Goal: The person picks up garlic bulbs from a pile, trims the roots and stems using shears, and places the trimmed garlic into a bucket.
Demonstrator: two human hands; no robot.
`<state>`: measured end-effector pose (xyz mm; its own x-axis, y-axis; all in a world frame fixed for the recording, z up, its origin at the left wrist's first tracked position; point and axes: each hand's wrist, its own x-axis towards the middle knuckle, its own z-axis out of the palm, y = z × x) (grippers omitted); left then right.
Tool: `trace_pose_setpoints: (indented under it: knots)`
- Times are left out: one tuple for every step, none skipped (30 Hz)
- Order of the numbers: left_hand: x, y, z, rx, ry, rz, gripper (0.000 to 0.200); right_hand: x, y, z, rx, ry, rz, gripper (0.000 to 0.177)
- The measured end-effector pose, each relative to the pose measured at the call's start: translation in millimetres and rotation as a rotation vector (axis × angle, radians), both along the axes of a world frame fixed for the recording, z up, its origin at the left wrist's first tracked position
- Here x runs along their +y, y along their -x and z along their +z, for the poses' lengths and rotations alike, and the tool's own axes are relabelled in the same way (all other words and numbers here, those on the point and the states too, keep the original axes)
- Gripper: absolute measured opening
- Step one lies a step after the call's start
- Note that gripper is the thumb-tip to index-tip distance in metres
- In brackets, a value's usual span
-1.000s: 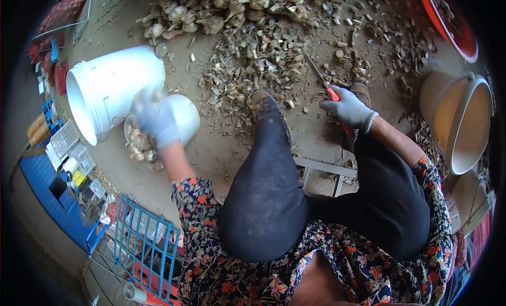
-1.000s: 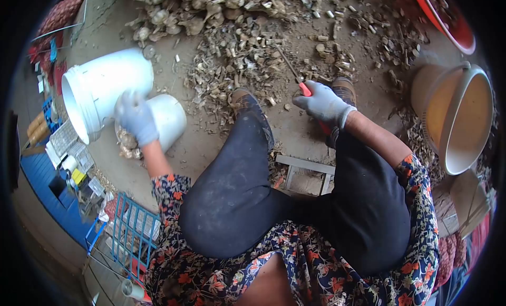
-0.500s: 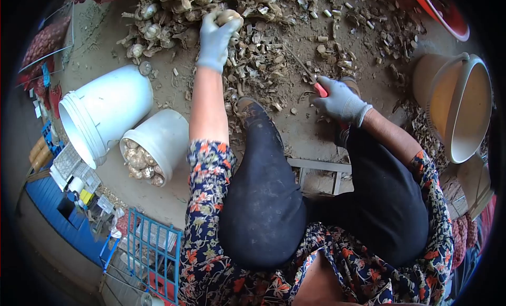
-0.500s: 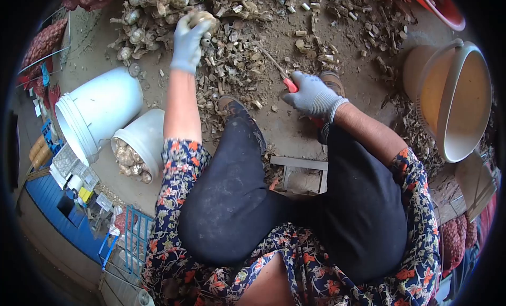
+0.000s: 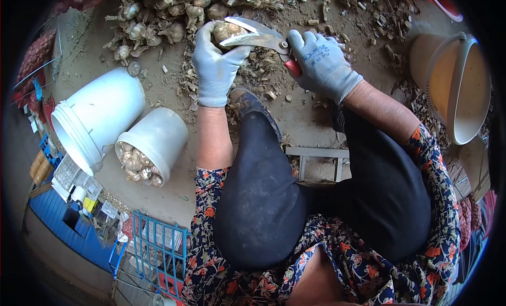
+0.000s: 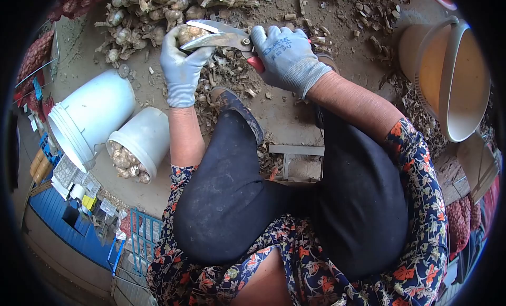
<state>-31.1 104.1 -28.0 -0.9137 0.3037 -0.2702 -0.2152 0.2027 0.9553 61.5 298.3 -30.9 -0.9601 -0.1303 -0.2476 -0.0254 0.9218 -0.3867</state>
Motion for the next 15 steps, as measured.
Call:
trace_pose_setpoints:
  knots:
    - [-2, -1, -1, -0.004, 0.000, 0.004, 0.064, 0, 0, 1, -0.004, 0.000, 0.004, 0.039]
    - [-4, -1, -1, 0.170, 0.139, -0.026, 0.065, 1, 1, 4, 0.024, -0.008, 0.008, 0.037]
    - [-7, 0, -1, 0.345, 0.279, -0.059, 0.067, 1, 2, 6, 0.054, -0.014, 0.010, 0.037]
    - [-10, 0, -4, 0.382, 0.295, -0.057, 0.068, 0, 3, 10, 0.011, -0.023, 0.020, 0.036]
    - [-10, -1, -6, 0.379, 0.295, -0.061, 0.068, -1, 1, 8, 0.007, -0.022, 0.017, 0.036]
    - [-10, -2, -8, 0.398, 0.271, -0.061, 0.067, -3, -1, 6, -0.021, -0.018, 0.035, 0.036]
    - [-10, -2, -9, 0.418, 0.248, -0.059, 0.066, -4, -2, 5, -0.047, -0.013, 0.054, 0.035]
    - [-11, -2, -11, 0.415, 0.249, -0.059, 0.066, -4, -1, 6, -0.049, -0.012, 0.055, 0.035]
    - [-12, -2, -13, 0.444, 0.262, -0.080, 0.064, -3, 2, 8, -0.104, -0.008, 0.081, 0.037]
    - [-13, -2, -14, 0.472, 0.273, -0.103, 0.061, -3, 3, 8, -0.158, -0.004, 0.105, 0.041]
    - [-12, -4, -16, 0.470, 0.272, -0.106, 0.061, -4, 4, 8, -0.161, -0.004, 0.102, 0.041]
    - [-10, -6, -18, 0.303, 0.153, -0.050, 0.061, -5, 4, 7, -0.210, 0.038, 0.083, 0.040]
    - [-9, -8, -18, 0.137, 0.034, 0.010, 0.061, -5, 5, 5, -0.258, 0.080, 0.069, 0.039]
    - [-11, -10, -16, 0.031, 0.062, 0.032, 0.060, -3, 5, -7, -0.325, 0.247, -0.028, 0.036]
    - [-8, -14, -16, 0.029, 0.065, 0.031, 0.060, -2, 2, -13, -0.327, 0.250, -0.029, 0.036]
